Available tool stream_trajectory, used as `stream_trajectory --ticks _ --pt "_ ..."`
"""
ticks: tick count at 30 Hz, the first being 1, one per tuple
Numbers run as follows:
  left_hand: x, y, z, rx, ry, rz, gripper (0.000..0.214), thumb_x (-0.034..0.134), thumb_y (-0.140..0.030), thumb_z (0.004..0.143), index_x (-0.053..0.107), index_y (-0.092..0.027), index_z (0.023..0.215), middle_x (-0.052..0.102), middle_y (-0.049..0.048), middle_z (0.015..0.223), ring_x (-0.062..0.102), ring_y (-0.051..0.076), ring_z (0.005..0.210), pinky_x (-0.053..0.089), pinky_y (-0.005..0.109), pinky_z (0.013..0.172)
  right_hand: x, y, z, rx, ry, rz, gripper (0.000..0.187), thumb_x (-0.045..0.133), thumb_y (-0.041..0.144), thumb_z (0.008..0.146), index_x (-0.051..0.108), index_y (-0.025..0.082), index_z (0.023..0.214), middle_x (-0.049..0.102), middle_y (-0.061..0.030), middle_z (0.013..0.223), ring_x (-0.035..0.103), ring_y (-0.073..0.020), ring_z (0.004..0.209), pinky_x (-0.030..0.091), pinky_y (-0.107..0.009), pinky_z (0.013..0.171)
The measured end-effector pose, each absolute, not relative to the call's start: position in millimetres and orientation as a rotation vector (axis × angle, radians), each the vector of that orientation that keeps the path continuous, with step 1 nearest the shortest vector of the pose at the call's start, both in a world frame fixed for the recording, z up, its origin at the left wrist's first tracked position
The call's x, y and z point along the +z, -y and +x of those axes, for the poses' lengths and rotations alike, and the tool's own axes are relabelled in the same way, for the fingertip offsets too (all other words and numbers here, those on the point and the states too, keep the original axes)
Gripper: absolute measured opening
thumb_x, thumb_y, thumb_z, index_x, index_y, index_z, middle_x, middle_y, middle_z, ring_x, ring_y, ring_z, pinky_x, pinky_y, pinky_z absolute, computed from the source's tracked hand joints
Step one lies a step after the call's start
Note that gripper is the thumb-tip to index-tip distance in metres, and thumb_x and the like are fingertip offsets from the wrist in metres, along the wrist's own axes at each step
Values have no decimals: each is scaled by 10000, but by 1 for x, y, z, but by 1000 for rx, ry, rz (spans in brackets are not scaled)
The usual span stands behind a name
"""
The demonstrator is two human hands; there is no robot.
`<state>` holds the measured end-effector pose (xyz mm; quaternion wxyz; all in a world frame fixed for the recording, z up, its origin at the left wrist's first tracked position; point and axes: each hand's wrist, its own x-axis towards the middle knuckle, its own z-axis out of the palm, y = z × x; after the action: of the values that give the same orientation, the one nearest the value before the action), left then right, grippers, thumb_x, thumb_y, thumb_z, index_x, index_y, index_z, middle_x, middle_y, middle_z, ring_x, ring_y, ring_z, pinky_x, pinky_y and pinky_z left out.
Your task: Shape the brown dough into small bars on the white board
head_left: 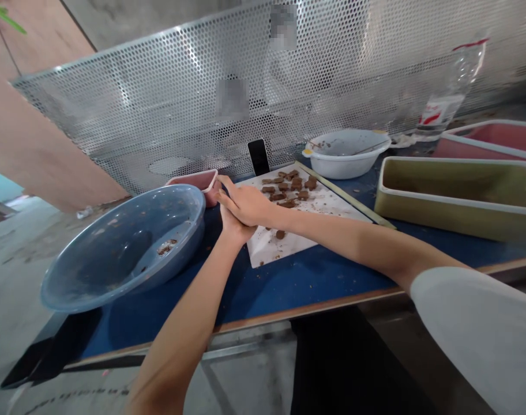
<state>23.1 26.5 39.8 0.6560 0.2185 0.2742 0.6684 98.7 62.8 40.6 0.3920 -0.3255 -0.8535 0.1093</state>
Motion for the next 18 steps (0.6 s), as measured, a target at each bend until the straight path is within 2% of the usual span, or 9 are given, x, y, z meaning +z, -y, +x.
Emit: stream_trajectory --ticks 3,8,13,16,18 --pt "40 -26 23 1534 -539 452 356 567 -569 1075 712 -252 1000 726 3 871 751 220 1035 609 301 894 55 -56 106 65 2167 -813 821 238 725 1144 375 121 1683 763 -101 989 672 -296 966 457 -457 1027" --pt "42 -22 19 1514 -421 590 297 650 -524 1021 734 -250 1101 793 28 1042 742 258 1172 603 347 978 74 -50 117 -200 2076 -579 659 188 600 1181 494 164 1569 726 -138 1283 620 -317 1174 445 -500 1092" --pt "41 -23 10 1448 -523 698 436 698 -656 957 728 -242 1088 784 59 1029 736 285 1160 594 357 928 63 -44 154 -166 2149 -491 458 349 427 1178 582 172 1478 665 -158 1291 574 -313 1211 498 -525 1121" --pt "40 -22 13 1384 -601 727 596 662 -797 919 720 -221 1059 759 81 965 742 287 1042 585 363 838 42 -34 179 -216 2319 -449 468 486 417 1147 554 248 1579 574 -162 1460 527 -339 1333 481 -605 1182" --pt "38 -19 18 1339 -633 703 688 636 -863 900 723 -211 1101 751 84 932 738 285 973 574 367 788 27 -25 190 -279 2339 -494 462 534 395 1135 581 286 1581 534 -162 1531 486 -368 1409 454 -651 1209"
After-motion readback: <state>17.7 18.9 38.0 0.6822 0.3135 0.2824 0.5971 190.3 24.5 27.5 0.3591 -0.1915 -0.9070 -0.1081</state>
